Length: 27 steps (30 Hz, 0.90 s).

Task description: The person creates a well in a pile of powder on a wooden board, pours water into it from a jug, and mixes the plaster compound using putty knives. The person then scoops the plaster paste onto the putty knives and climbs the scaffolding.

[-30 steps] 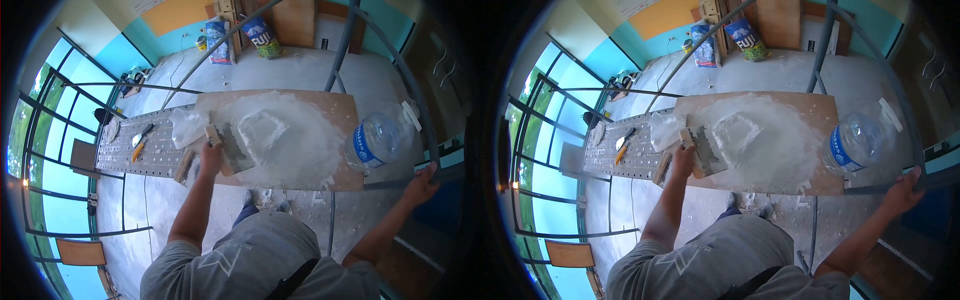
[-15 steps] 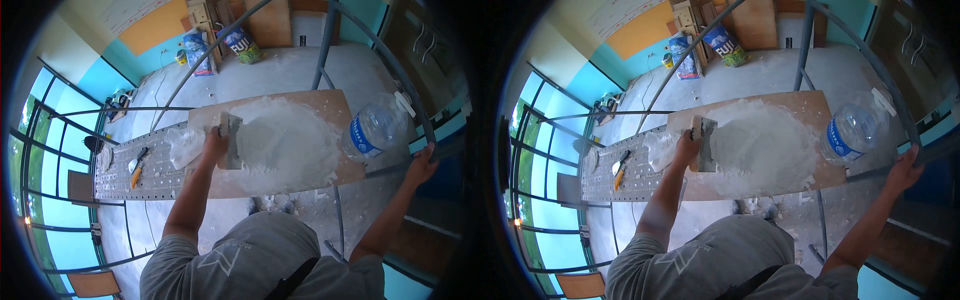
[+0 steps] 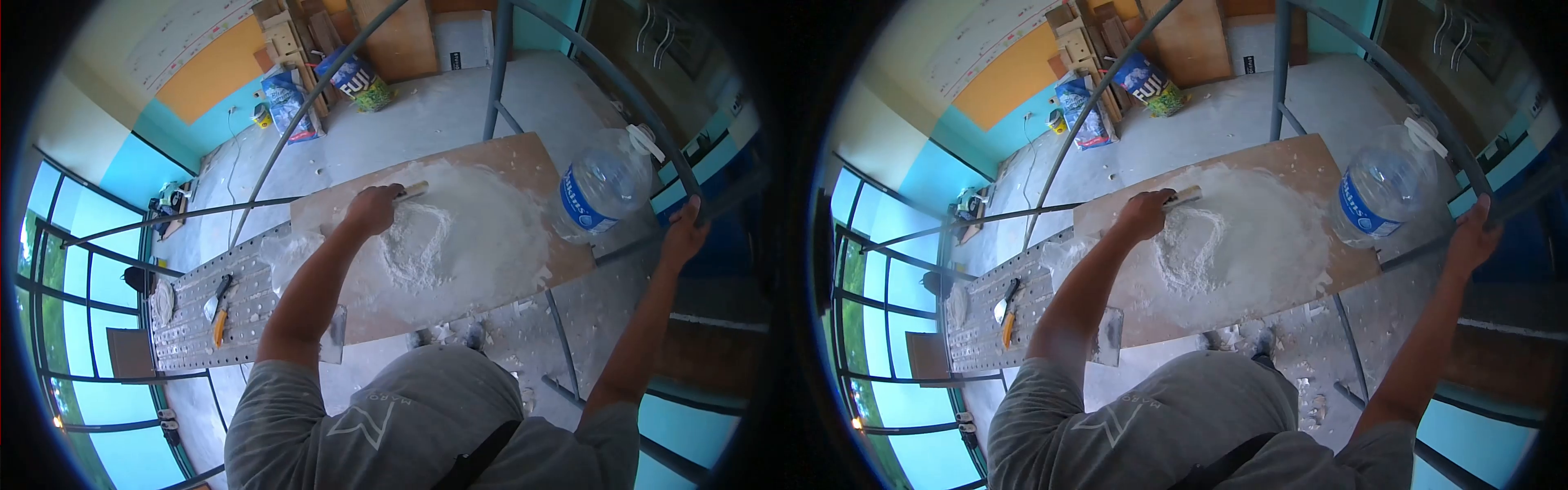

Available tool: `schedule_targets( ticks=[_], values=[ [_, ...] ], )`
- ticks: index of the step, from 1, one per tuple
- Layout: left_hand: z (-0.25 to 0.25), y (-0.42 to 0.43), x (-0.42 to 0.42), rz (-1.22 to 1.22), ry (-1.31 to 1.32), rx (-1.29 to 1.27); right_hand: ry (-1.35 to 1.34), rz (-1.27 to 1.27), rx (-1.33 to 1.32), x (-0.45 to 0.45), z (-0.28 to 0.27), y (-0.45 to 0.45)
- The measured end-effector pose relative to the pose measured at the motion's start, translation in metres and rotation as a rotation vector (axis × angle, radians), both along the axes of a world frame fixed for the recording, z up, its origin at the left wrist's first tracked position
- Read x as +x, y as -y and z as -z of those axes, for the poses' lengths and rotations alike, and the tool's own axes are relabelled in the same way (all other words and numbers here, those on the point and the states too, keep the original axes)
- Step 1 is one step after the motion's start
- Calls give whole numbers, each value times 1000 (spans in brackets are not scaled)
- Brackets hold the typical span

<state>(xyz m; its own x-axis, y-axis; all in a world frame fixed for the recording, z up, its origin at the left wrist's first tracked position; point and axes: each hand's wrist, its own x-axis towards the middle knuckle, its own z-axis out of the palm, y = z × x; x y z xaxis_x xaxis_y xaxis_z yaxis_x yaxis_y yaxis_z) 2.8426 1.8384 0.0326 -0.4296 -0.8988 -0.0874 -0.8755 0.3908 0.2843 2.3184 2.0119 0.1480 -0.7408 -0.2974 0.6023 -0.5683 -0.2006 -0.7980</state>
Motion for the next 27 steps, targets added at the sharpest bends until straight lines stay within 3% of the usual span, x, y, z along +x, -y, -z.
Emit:
schedule_targets(
  ticks=[3,6,8,12,18,20,27],
  values=[
    [-30,-22,-6,63,94,26,34,-5,-12,-4,1,2],
    [-53,-59,4,97,-164,-116,-50,0,46,-1,1,-2],
    [-56,-88,-7,91,-161,-116,5,44,41,1,2,-1],
    [-44,-138,-55,-40,-318,181,58,145,55,3,0,4],
    [-3,-88,-147,-290,-489,202,157,147,90,2,0,2],
    [10,-63,-166,-362,-430,262,111,130,92,5,-1,1],
    [3,-59,-142,-531,-331,239,108,67,86,-6,6,0]
  ],
)
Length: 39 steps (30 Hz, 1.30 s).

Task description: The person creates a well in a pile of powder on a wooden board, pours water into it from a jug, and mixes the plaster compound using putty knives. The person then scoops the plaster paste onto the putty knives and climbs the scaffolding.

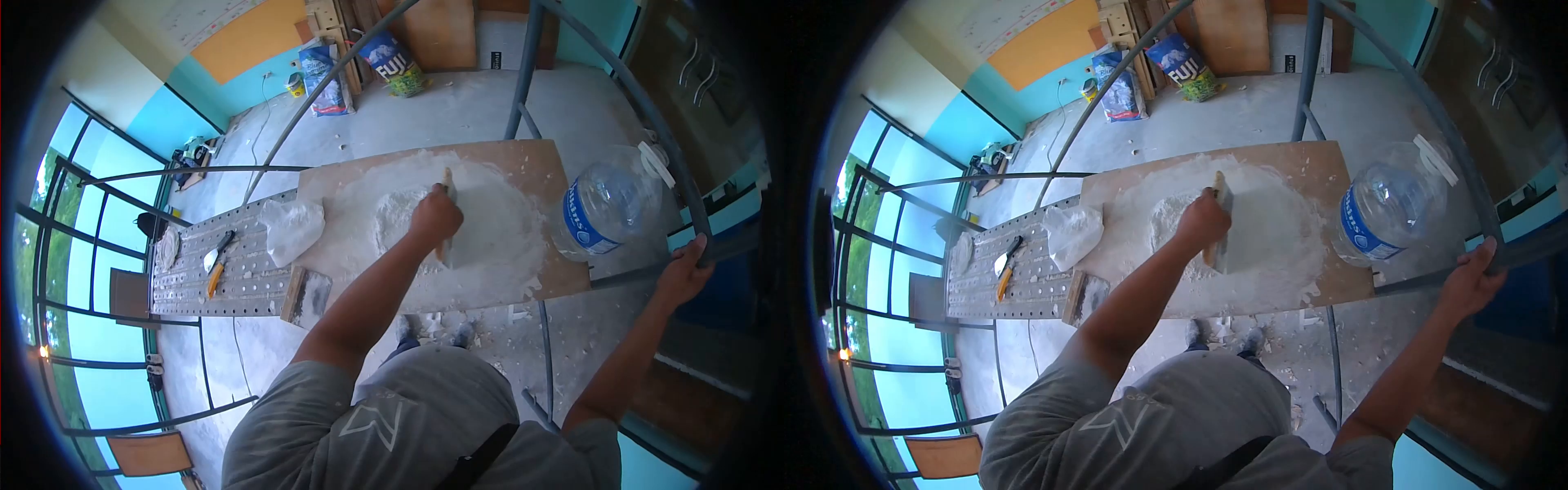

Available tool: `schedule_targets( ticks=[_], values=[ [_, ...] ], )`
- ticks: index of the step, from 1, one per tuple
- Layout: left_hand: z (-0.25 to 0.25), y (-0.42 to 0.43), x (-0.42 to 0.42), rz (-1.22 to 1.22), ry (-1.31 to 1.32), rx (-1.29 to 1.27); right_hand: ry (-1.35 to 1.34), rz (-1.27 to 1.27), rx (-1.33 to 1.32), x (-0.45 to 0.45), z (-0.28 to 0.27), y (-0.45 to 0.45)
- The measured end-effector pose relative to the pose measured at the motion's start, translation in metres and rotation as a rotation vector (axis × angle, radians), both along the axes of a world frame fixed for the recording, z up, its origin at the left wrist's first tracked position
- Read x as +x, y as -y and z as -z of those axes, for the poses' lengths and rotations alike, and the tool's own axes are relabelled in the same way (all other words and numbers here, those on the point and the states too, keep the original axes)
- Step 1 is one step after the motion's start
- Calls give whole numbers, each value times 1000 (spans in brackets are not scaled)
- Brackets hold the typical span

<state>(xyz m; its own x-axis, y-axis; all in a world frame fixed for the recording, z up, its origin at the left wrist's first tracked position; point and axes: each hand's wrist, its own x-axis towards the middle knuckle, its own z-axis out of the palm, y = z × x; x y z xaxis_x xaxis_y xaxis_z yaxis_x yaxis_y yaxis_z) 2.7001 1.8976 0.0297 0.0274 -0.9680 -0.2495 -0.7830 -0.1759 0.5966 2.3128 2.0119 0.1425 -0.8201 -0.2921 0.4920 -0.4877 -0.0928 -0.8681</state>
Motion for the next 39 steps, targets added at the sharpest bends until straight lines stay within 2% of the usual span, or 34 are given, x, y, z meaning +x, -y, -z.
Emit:
schedule_targets(
  ticks=[6,9,12,15,16,19,21,23,26,30,34,37,39],
  values=[
    [-22,-48,36,16,43,-56,82,125,166,5,-7,-2],
    [-36,-78,48,152,41,5,76,99,59,5,-5,1],
    [-18,-92,58,292,102,44,125,104,149,9,-10,-2],
    [-19,-85,76,252,145,14,93,26,54,1,-4,-1],
    [-25,-86,80,168,145,-11,70,31,79,1,-4,-3],
    [-41,-109,96,129,131,-179,28,41,101,6,-7,-4],
    [-41,-136,108,238,228,-271,38,39,58,6,-4,-3],
    [-26,-168,104,343,360,-386,34,10,35,2,0,-3],
    [26,-205,102,369,313,-502,21,-33,6,-1,2,-4],
    [44,-196,89,354,389,-483,13,-53,-22,1,0,-4],
    [20,-144,99,339,394,-338,1,-9,15,0,-1,-3],
    [-1,-103,120,394,321,-385,-12,-31,18,-3,1,-3],
    [-27,-87,128,285,232,-392,-5,-47,4,-2,0,-4]
  ],
)
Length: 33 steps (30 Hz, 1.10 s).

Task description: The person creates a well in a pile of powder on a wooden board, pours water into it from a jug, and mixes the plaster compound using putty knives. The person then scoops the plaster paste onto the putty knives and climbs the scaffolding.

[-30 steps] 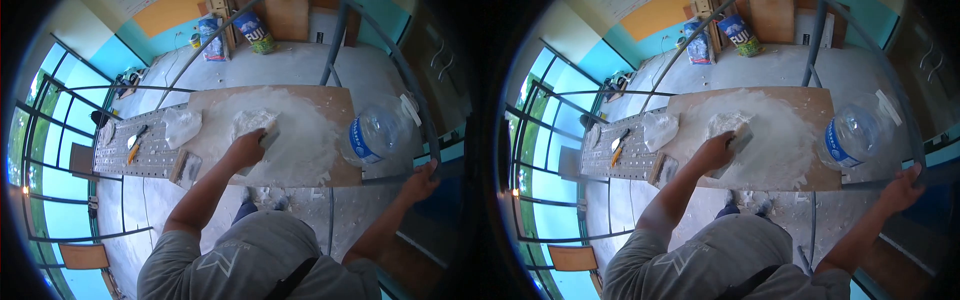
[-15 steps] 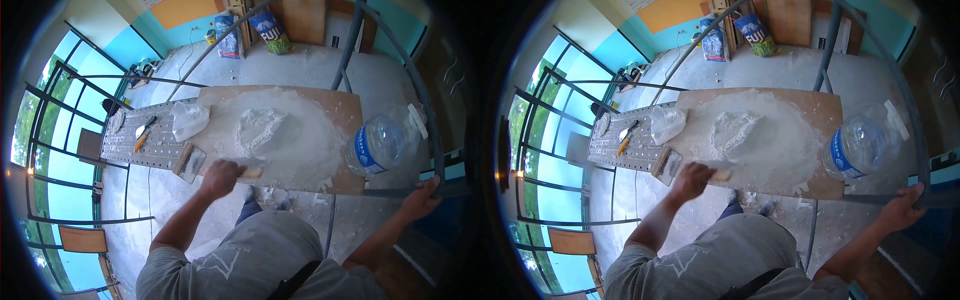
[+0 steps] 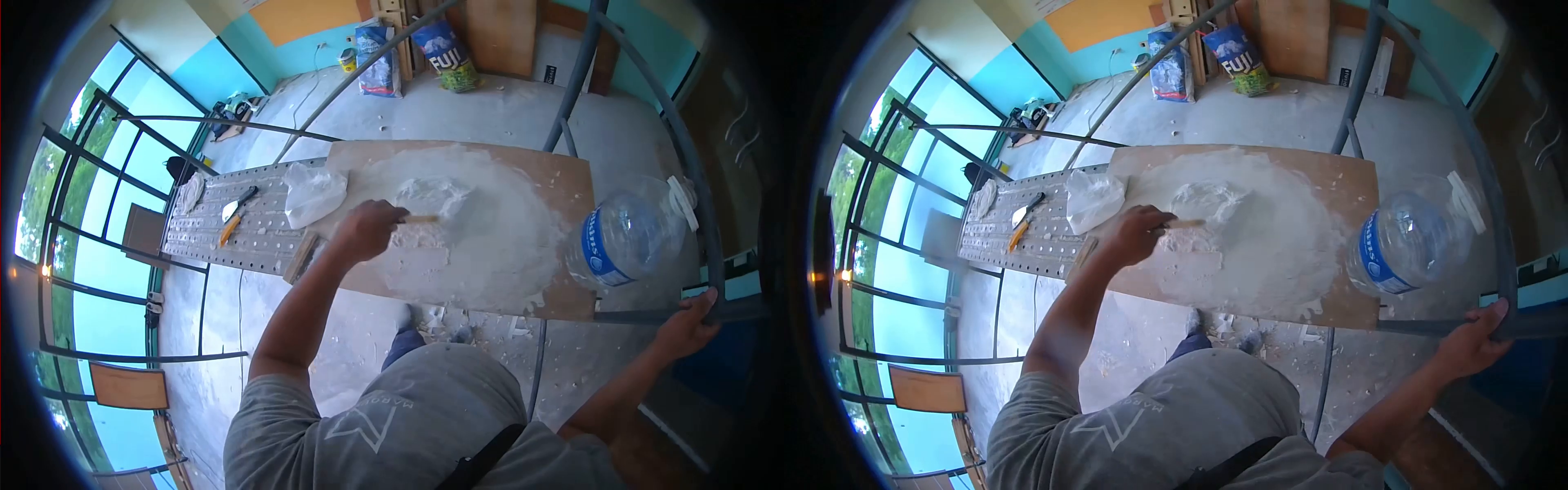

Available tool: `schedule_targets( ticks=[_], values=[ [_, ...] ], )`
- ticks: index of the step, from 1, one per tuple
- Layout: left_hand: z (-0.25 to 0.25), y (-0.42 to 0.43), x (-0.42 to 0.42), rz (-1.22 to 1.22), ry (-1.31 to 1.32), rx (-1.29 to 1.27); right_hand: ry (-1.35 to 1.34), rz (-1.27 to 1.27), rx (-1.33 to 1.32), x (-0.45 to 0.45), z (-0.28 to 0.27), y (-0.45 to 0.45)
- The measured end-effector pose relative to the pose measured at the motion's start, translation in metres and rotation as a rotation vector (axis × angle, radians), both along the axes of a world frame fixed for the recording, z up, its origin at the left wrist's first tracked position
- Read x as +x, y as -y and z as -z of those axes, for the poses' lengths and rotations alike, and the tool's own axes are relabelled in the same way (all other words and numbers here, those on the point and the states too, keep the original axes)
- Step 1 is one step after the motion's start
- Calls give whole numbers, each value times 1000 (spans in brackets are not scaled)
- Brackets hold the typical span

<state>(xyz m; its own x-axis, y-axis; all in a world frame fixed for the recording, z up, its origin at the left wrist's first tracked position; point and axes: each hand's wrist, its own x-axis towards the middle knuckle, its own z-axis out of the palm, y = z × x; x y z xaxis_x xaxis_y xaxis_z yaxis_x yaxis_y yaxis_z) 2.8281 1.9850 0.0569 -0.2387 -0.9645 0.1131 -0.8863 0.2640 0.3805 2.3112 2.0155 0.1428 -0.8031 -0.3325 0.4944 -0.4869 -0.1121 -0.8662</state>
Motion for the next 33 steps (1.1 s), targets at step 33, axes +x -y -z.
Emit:
schedule_targets(
  ticks=[33],
  values=[
    [26,124,46,-184,183,180,-15,30,-35,-1,3,3]
  ],
)
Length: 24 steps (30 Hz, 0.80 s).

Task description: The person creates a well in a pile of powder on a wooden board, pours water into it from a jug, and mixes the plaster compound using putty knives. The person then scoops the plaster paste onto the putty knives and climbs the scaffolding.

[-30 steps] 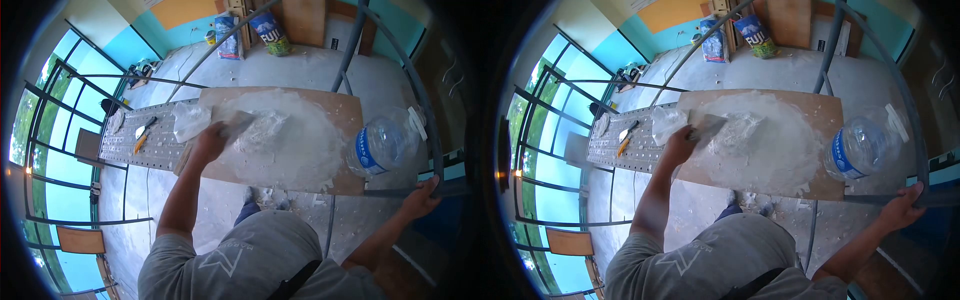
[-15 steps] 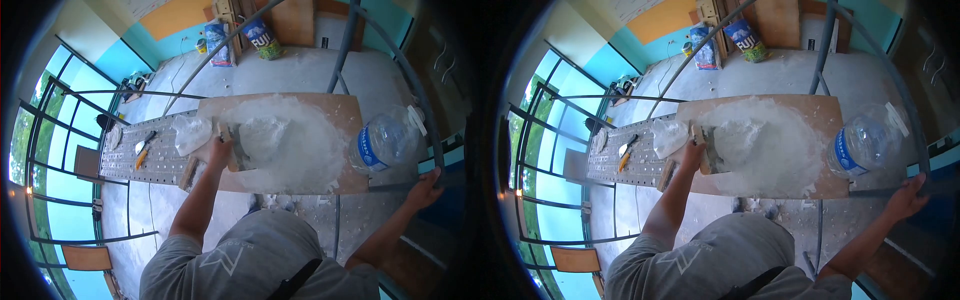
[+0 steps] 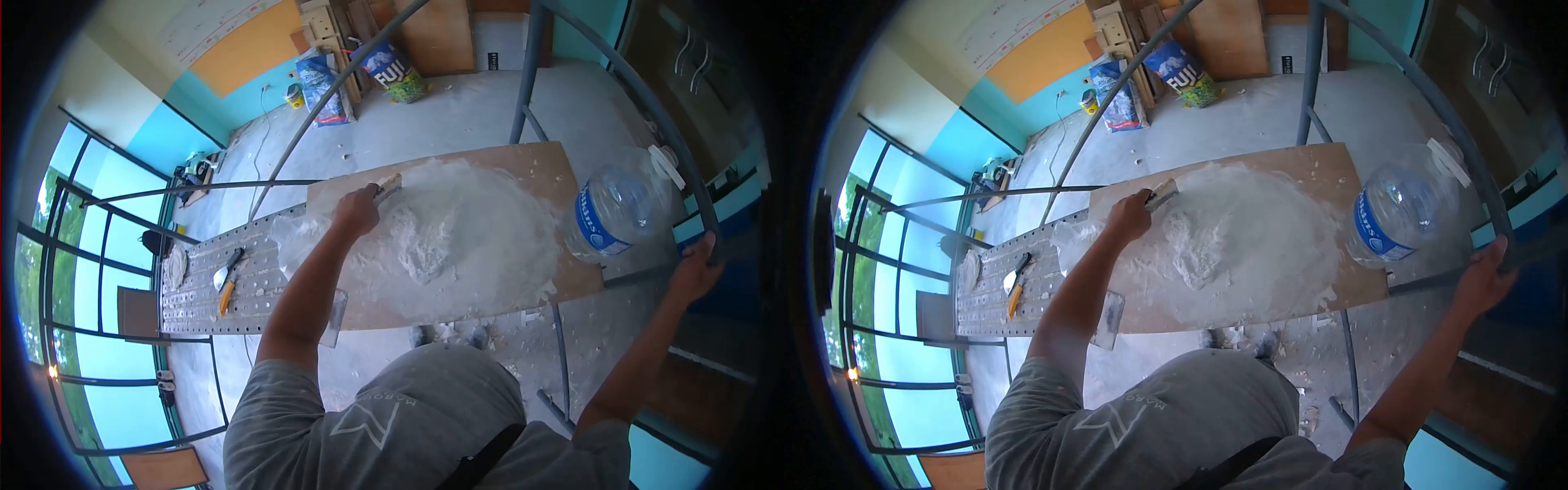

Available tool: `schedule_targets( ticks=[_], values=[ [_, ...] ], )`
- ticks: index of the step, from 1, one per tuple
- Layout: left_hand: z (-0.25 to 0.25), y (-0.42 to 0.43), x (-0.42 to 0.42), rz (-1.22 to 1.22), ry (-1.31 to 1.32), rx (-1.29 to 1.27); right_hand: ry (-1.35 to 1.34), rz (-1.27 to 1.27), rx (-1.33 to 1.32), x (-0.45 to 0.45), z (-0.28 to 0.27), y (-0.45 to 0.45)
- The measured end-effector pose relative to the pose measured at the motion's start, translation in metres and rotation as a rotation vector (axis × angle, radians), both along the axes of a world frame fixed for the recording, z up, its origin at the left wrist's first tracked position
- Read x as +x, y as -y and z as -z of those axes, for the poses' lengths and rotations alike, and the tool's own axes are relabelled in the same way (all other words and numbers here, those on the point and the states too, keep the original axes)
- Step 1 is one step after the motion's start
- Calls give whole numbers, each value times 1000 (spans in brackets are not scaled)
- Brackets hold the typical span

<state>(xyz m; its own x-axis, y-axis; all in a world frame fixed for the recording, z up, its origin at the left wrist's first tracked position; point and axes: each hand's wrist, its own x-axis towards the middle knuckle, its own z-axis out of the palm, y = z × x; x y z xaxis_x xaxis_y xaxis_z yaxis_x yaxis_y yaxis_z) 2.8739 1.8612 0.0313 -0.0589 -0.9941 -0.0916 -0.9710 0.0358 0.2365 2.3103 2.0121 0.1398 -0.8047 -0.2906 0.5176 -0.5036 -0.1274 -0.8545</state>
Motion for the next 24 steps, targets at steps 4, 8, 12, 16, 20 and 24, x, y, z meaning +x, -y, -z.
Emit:
schedule_targets(
  ticks=[4,8,12,16,20,24],
  values=[
    [11,-6,-25,152,-42,-65,2,22,18,3,-1,-2],
    [8,-25,-54,323,-26,-71,-7,127,63,7,-3,1],
    [-11,-51,-49,303,-91,-77,-20,156,122,3,-2,0],
    [-18,-10,-27,196,-76,-129,-37,107,72,-2,2,-2],
    [4,55,-39,295,-77,-190,-53,107,58,-1,-1,1],
    [20,81,-84,457,13,-158,-8,110,35,7,-4,1]
  ],
)
